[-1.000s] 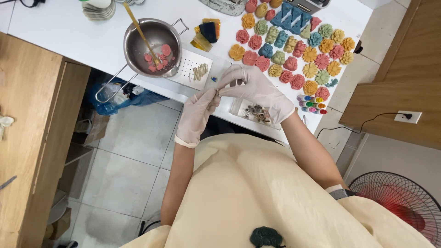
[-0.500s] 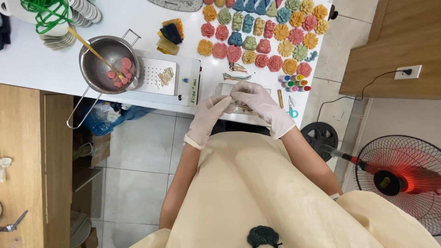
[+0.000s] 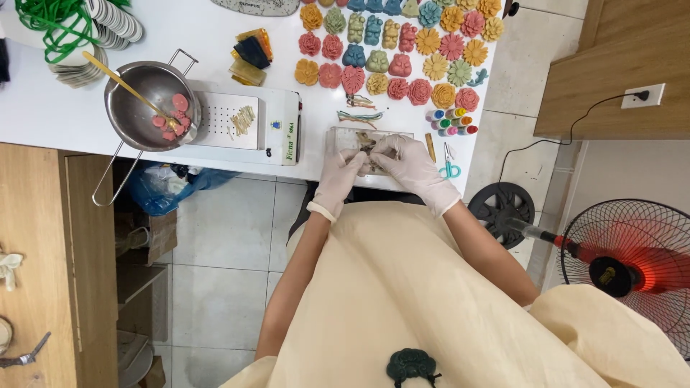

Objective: Sorts and packages small craft components or jewelry findings into a clear bag.

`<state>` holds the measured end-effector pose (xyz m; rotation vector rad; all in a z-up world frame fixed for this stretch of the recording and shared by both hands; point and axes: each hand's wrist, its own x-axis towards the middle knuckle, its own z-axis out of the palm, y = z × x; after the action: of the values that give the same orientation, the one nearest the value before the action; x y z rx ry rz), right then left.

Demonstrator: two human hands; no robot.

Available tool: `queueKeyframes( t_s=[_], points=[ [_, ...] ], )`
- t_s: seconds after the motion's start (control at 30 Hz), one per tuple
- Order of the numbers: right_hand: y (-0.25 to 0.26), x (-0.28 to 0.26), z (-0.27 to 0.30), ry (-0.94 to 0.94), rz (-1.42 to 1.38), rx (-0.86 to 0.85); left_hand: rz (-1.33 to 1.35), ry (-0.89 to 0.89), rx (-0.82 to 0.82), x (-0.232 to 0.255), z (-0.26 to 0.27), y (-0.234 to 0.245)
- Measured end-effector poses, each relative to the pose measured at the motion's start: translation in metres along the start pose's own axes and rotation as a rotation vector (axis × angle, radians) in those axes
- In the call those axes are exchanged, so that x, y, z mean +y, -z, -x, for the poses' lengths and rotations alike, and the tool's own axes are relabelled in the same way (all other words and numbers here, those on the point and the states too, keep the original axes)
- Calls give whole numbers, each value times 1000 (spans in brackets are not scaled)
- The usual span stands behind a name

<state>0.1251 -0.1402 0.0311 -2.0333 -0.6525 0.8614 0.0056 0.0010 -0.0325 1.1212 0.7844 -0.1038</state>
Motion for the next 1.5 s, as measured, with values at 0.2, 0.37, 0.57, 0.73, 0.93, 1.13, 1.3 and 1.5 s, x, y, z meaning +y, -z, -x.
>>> queueKeyframes(
  t_s=[0.2, 0.37, 0.57, 0.73, 0.93, 1.13, 1.3, 1.5],
  points=[
    [-15, 30, 0, -46, 51, 118, -19, -7, 22, -32, -26, -7],
    [-24, 42, -4, -111, -10, 135, -81, 30, 118, -50, -42, -10],
    [-25, 49, -9, -149, -1, 121, -352, -68, 254, -29, -30, -17],
    [-24, 50, -9, -158, -39, 118, -479, -106, 296, -24, -27, -17],
    [-23, 86, -16, -227, -216, 178, -230, -58, 302, -22, -26, -7],
    [-24, 84, -16, -251, -298, 108, -338, -273, 74, -1, -14, -13],
    [-20, 85, -18, -321, -266, 53, -479, -418, -1, -10, -20, -8],
    [-20, 93, -20, -309, -303, 18, -373, -317, -30, -9, -21, -7]
  ],
)
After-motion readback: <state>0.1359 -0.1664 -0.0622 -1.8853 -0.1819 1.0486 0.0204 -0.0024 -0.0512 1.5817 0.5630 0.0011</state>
